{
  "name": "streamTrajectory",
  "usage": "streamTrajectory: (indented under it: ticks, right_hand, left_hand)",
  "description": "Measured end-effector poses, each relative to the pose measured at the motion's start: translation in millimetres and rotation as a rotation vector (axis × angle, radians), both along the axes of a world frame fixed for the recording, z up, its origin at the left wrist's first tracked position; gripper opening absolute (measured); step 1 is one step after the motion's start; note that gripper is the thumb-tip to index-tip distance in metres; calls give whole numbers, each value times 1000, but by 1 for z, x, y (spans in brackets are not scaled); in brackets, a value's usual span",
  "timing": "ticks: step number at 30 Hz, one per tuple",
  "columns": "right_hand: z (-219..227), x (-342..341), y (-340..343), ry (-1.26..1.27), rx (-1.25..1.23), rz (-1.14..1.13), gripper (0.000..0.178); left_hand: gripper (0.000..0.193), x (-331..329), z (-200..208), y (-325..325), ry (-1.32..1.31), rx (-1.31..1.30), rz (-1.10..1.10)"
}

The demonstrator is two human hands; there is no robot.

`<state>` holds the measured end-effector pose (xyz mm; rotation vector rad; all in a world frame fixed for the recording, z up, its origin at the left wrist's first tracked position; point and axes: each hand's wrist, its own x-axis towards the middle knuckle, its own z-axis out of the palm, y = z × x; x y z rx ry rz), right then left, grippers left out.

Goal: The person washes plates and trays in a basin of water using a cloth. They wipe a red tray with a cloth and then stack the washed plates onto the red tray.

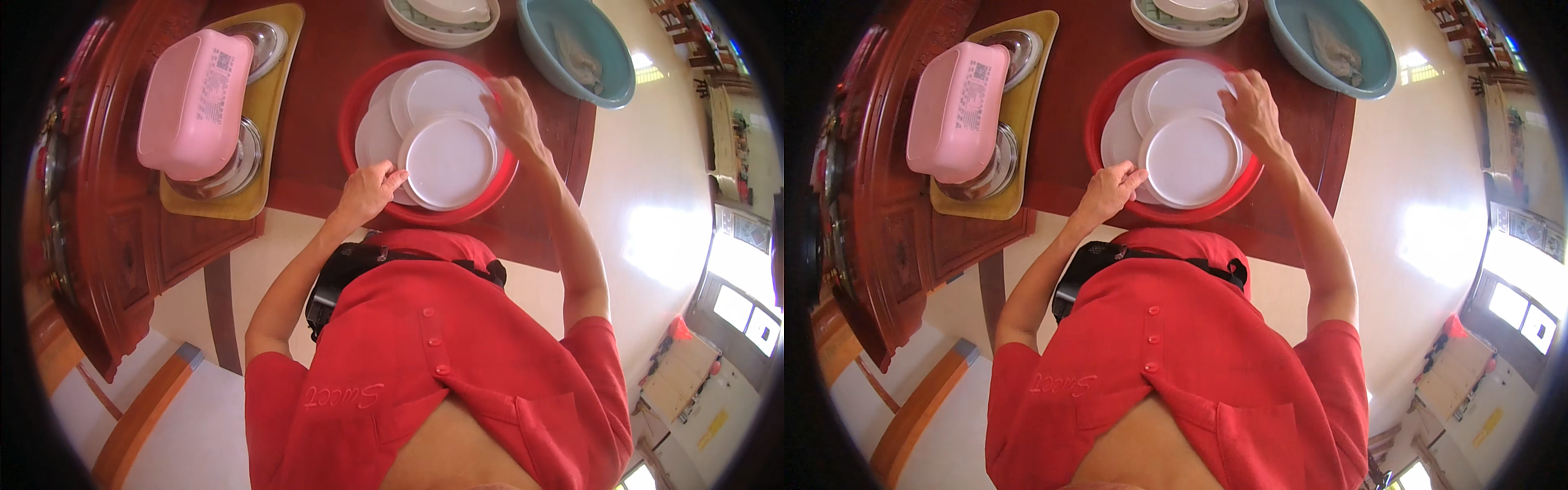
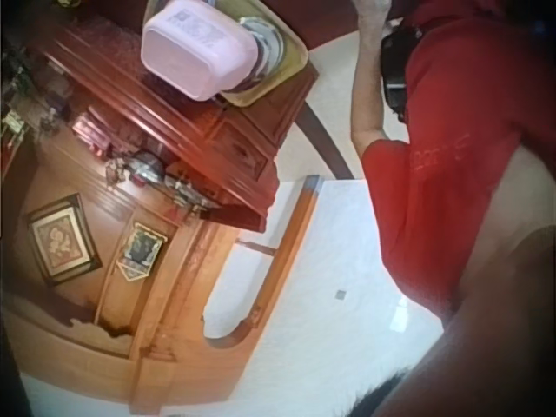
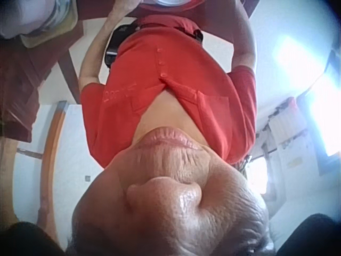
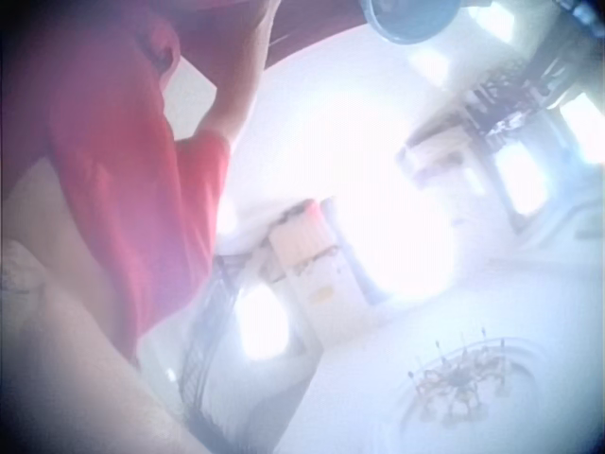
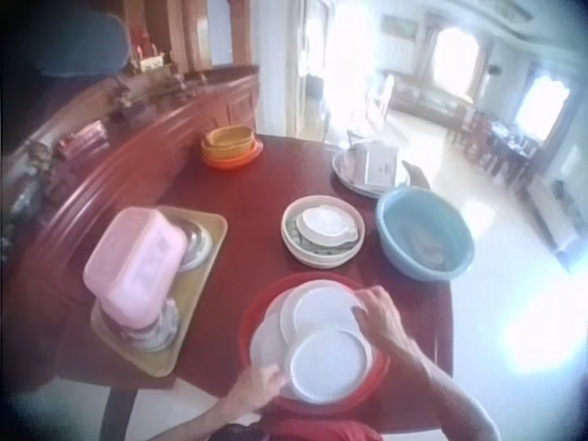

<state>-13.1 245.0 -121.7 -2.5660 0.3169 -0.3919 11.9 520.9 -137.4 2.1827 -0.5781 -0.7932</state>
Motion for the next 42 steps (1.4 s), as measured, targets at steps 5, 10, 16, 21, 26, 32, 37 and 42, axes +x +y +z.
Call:
streamTrajectory:
  ticks: [5, 10, 16, 21, 26, 32, 37, 42]
  right_hand:
    - [-3, 90, -15, -178, -184, 116, 22]
    - [-16, 158, -32, -75, -454, 75, 25]
    - [-17, 179, -42, 92, -626, 223, 46]
    - [-21, 188, -46, 167, -749, 233, 37]
    - [-14, 195, -57, -167, -844, 177, 21]
    - [12, 210, -71, -90, -650, 39, 14]
    - [39, 196, -80, -19, -419, -178, 22]
    - [74, 128, -33, -419, -364, 112, 24]
  left_hand:
    - [35, 4, 1, -2, 71, -67, 43]
    - [30, 9, -2, 6, 204, -171, 165]
    - [24, 12, -22, 14, 391, -260, 283]
    - [21, 14, -26, 14, 478, -317, 322]
    - [19, 16, -25, 15, 553, -351, 352]
    - [19, 16, -18, 12, 503, -305, 342]
    - [17, 16, -21, 14, 484, -280, 337]
    - [16, 21, -25, 18, 661, -484, 460]
